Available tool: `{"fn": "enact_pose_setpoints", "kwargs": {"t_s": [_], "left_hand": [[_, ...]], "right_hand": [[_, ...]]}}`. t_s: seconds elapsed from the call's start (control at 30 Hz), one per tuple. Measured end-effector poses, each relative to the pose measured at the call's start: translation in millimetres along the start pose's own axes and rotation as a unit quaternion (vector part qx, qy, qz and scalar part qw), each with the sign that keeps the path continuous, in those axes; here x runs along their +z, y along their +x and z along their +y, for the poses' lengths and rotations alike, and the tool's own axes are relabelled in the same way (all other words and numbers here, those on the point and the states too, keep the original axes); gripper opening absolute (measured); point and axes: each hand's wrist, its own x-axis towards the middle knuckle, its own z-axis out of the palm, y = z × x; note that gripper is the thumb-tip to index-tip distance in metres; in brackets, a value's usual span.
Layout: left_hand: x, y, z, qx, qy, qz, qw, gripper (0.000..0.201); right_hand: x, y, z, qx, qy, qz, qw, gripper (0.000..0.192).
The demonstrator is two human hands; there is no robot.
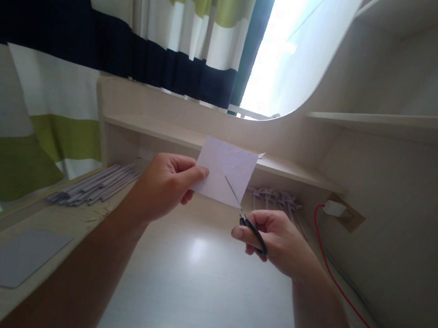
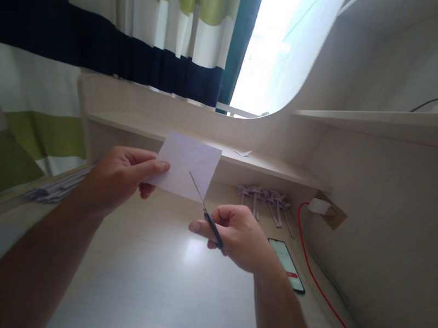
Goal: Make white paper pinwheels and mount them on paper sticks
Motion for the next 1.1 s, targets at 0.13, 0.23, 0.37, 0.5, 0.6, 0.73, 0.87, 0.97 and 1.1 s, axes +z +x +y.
{"fn": "enact_pose_setpoints", "kwargs": {"t_s": [0.13, 0.23, 0.37, 0.5, 0.6, 0.73, 0.87, 0.97, 1.1], "left_hand": [[0.1, 0.0, 0.2, -0.001, -0.012, -0.014, 1.0, 0.039], [0.0, -0.3, 0.1, 0.001, -0.017, -0.024, 1.0, 0.038], [-0.1, -0.2, -0.2, 0.002, -0.015, -0.025, 1.0, 0.037], [0.1, 0.5, 0.6, 0.005, -0.017, -0.024, 1.0, 0.038], [-0.3, 0.9, -0.1, 0.009, -0.015, -0.02, 1.0, 0.038], [-2.1, 2.6, -3.9, 0.017, -0.024, 0.009, 1.0, 0.034], [-3.3, 6.1, -6.0, 0.014, -0.034, 0.064, 0.997, 0.025], [-4.6, 7.8, -6.0, 0.008, -0.03, 0.091, 0.995, 0.023], [-7.1, 6.6, -7.1, 0.026, -0.009, 0.027, 0.999, 0.024]], "right_hand": [[0.0, -1.1, -0.6, -0.003, -0.001, 0.007, 1.0, 0.041], [-0.5, -2.3, -1.1, -0.002, 0.008, 0.005, 1.0, 0.041], [-1.0, -1.9, -0.9, -0.001, 0.015, 0.001, 1.0, 0.041], [-0.1, -1.1, -1.7, -0.003, 0.018, -0.001, 1.0, 0.042], [-0.3, -1.6, -1.9, -0.004, 0.019, -0.011, 1.0, 0.042], [-4.6, -2.4, 1.2, -0.008, 0.0, -0.054, 0.998, 0.04], [-14.8, -3.3, 5.0, 0.0, -0.028, -0.069, 0.997, 0.041], [-23.1, -3.7, 4.6, -0.022, -0.033, -0.016, 0.999, 0.043], [-24.5, -0.8, 2.2, -0.11, 0.014, 0.143, 0.984, 0.041]]}}
